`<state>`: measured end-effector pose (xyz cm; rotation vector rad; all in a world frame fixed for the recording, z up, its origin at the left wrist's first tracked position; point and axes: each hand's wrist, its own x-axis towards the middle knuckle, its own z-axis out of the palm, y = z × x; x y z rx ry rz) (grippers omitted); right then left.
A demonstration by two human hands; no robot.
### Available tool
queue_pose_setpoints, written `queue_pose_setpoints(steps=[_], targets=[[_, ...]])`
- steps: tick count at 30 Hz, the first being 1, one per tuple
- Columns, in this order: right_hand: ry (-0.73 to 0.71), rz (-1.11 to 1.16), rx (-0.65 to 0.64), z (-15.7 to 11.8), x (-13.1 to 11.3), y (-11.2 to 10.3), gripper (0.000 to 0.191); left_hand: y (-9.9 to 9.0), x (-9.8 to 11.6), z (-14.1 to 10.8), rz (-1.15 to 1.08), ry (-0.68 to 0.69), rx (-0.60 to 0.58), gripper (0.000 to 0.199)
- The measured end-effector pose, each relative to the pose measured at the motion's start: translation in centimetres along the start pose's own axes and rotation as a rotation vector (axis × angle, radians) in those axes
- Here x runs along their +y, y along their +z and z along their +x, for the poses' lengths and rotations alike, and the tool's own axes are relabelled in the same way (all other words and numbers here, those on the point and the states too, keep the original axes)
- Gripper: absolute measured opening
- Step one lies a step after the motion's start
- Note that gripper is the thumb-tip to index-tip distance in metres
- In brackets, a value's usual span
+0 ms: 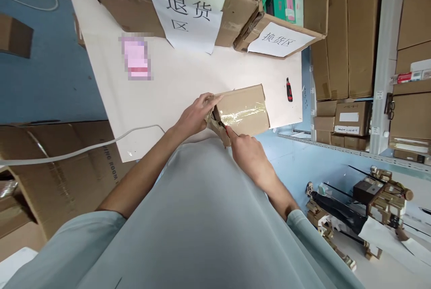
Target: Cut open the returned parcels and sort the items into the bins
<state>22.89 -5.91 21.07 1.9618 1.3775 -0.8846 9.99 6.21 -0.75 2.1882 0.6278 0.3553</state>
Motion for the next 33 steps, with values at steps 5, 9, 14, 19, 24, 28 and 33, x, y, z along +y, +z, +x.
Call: queue_pose_setpoints(steps=[5,9,14,19,24,28,33], targets=[[-0.249,0.286,0.213,0.7,4.4,2.2,0.060,-0.3,1.0,-0.9,-0.042,-0.109,0.021,0.114],[-0.287,0.537,0.452,0.1,9.3,3.8,0.055,-1.8,3.6,-2.7,-0.037,-0.138,0.104,0.101],[-0.029,0.550,0.777,4.2,14.9,6.9,0.062,-1.5,8.7,-4.6,-0.022,-0.161,0.139,0.067],[0.096,0.466,0.831,9.6,17.4,9.9,0.073,0.9,10.9,-4.7,0.041,-0.207,0.124,0.102],[-0.004,0.559,0.850,10.9,18.7,10.2,0.080,2.2,11.2,-4.5,0.106,-0.250,0.058,0.127],[-0.068,0.597,0.781,10.8,18.9,9.5,0.080,2.5,11.0,-4.5,0.149,-0.319,0.042,0.127],[-0.034,0.552,0.563,10.0,18.0,7.9,0.081,3.0,10.3,-5.3,0.239,-0.445,0.123,0.118]])
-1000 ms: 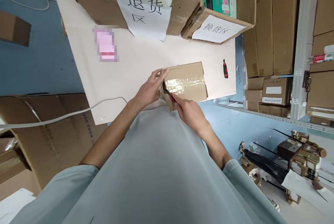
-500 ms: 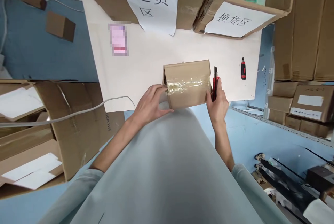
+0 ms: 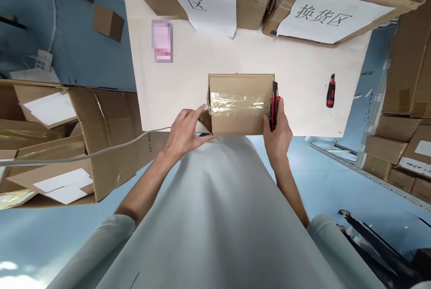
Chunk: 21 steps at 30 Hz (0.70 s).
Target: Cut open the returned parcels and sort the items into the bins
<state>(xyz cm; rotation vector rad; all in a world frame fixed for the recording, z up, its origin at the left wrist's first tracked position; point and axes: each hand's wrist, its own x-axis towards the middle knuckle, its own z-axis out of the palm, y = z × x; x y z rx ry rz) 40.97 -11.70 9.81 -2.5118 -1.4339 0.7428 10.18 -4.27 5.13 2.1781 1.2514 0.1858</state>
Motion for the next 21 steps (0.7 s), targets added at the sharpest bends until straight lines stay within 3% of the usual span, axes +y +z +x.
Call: queue_pose_setpoints(steps=[3,9,13,18,21], targets=[[0.005,0.009,-0.052,0.2,-0.6,-0.5,0.082,-0.1,0.1,-0.4,-0.005,-0.024,0.025,0.117],[-0.103,0.149,0.045,-0.3,0.7,-1.2,0.073,-2.6,2.2,-0.8,-0.033,-0.020,0.059,0.130],[-0.059,0.217,0.082,-0.9,2.1,-1.5,0.071,-3.3,5.2,1.3,0.014,0.063,0.142,0.115],[0.042,0.307,0.034,-1.5,3.0,-2.4,0.071,-0.1,10.7,6.9,0.025,0.257,-0.023,0.076],[0.051,0.295,-0.001,-2.1,3.1,-3.0,0.070,2.2,12.4,9.5,0.023,0.325,-0.070,0.062]])
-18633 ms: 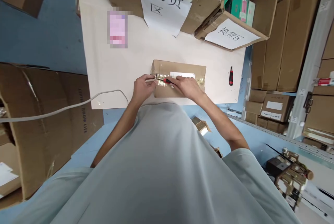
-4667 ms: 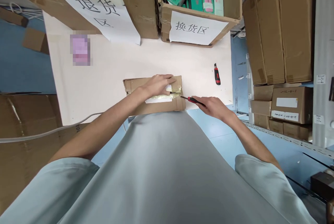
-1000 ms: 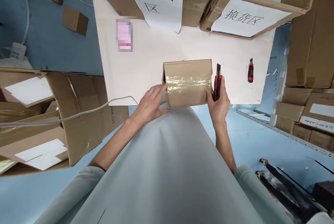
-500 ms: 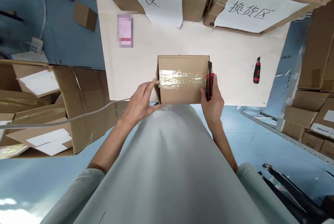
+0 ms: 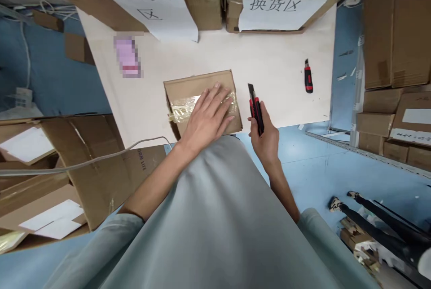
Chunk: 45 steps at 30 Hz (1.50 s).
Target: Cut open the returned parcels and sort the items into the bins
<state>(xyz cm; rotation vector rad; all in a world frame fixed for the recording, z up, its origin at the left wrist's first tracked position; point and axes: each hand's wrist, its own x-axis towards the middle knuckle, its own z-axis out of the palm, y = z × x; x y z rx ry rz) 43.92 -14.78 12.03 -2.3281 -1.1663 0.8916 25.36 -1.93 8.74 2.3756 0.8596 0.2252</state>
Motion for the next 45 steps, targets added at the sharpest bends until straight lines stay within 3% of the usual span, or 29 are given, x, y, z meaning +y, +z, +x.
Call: queue_pose_setpoints(steps=[4,12,19,25,34,40,45], targets=[[-0.030,-0.038,-0.038,-0.9,-0.7,-0.3,0.067,1.7,-0.9,1.4,-0.009,0.006,0.018,0.054],[0.010,-0.251,-0.154,-1.2,-3.0,0.0,0.065,2.7,-1.6,1.2,-0.057,0.019,0.068,0.051],[0.149,-0.620,-0.225,-2.1,-9.0,-0.2,0.071,3.3,-1.7,1.0,-0.139,0.026,0.077,0.058],[0.137,-0.734,-0.261,-0.8,-12.8,0.4,0.076,4.3,-2.1,1.0,-0.195,0.039,0.083,0.062],[0.212,-0.805,-0.289,-2.4,-11.6,0.3,0.077,5.1,-1.9,1.1,-0.193,0.073,0.106,0.059],[0.193,-0.759,-0.269,-3.9,-11.0,-1.2,0.075,4.9,-2.2,1.0,-0.173,0.076,0.113,0.058],[0.112,-0.713,-0.171,-2.0,-9.0,-0.7,0.075,5.0,-2.3,0.8,-0.194,0.076,0.134,0.058]])
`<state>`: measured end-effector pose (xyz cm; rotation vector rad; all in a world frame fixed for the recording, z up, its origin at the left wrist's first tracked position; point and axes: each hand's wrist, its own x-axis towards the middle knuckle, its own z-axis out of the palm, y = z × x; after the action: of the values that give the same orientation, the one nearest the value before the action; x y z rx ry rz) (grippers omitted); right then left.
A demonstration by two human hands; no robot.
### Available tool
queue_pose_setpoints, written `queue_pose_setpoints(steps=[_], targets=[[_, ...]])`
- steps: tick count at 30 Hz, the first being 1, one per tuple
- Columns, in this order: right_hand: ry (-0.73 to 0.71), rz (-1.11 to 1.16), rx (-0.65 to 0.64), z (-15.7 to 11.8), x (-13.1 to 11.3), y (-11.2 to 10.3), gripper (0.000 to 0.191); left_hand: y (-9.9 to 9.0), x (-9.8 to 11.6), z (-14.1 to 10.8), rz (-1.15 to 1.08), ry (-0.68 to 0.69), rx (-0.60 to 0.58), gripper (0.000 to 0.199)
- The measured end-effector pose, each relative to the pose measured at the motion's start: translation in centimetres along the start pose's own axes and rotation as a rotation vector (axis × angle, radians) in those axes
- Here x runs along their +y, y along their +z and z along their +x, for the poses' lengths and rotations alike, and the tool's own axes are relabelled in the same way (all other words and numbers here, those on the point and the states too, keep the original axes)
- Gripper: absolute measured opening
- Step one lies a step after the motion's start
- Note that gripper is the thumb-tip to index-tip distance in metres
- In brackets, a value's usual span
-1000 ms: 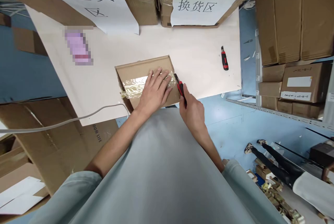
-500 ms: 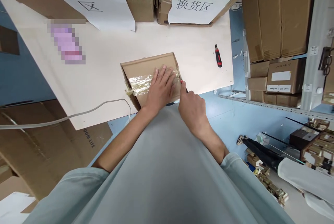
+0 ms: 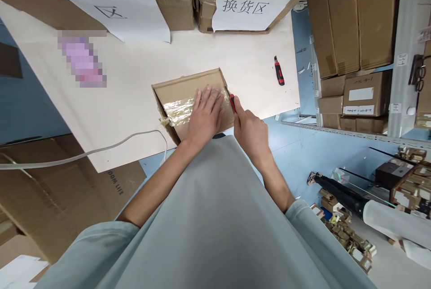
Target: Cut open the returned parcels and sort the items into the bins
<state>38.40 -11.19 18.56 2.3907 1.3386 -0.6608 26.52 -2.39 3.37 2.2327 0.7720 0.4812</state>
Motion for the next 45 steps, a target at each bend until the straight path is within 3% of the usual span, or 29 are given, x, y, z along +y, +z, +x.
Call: queue_pose_setpoints(steps=[4,8,11,14,16,18,21,26,30,33,37,42,45], targets=[[0.000,-0.016,0.000,1.3,0.1,2.0,0.077,0.2,0.0,0.1,-0.012,-0.011,0.020,0.057],[0.032,-0.062,-0.060,0.1,-0.1,3.0,0.087,0.3,-0.1,0.2,0.005,-0.016,0.024,0.054],[0.006,-0.043,-0.077,-1.4,0.4,2.4,0.088,0.2,-0.1,0.2,0.021,-0.018,0.017,0.052],[-0.052,0.046,-0.023,-2.6,2.1,1.5,0.080,-0.3,-0.1,0.0,0.021,-0.022,0.017,0.053],[-0.072,0.144,0.085,-2.2,4.0,1.7,0.073,-1.0,-0.4,-0.4,0.022,-0.025,0.018,0.054],[-0.061,0.250,0.214,0.0,6.1,3.1,0.068,-1.9,-0.8,-1.1,0.024,-0.036,0.023,0.056],[-0.012,0.348,0.288,6.4,8.8,7.4,0.068,-3.7,-2.0,-2.9,0.033,-0.070,0.042,0.063],[0.091,0.345,0.091,17.2,10.0,16.2,0.074,-7.0,-4.0,-6.7,0.075,-0.141,0.103,0.066],[0.116,0.315,0.004,20.4,9.6,21.0,0.081,-8.6,-4.3,-9.4,0.101,-0.230,0.185,0.072],[0.096,0.313,0.098,20.5,9.0,22.4,0.079,-9.3,-3.8,-11.2,0.077,-0.303,0.329,0.073],[-0.094,0.489,0.174,19.4,6.3,22.1,0.067,-10.5,-3.0,-13.1,0.110,-0.450,0.491,0.075],[-0.284,0.996,-0.094,17.1,0.3,20.2,0.063,-12.4,-3.1,-14.4,0.003,-0.638,0.555,0.072],[-0.368,1.004,-0.107,15.6,-1.6,18.7,0.065,-12.9,-3.4,-14.4,-0.105,-0.676,0.577,0.073]])
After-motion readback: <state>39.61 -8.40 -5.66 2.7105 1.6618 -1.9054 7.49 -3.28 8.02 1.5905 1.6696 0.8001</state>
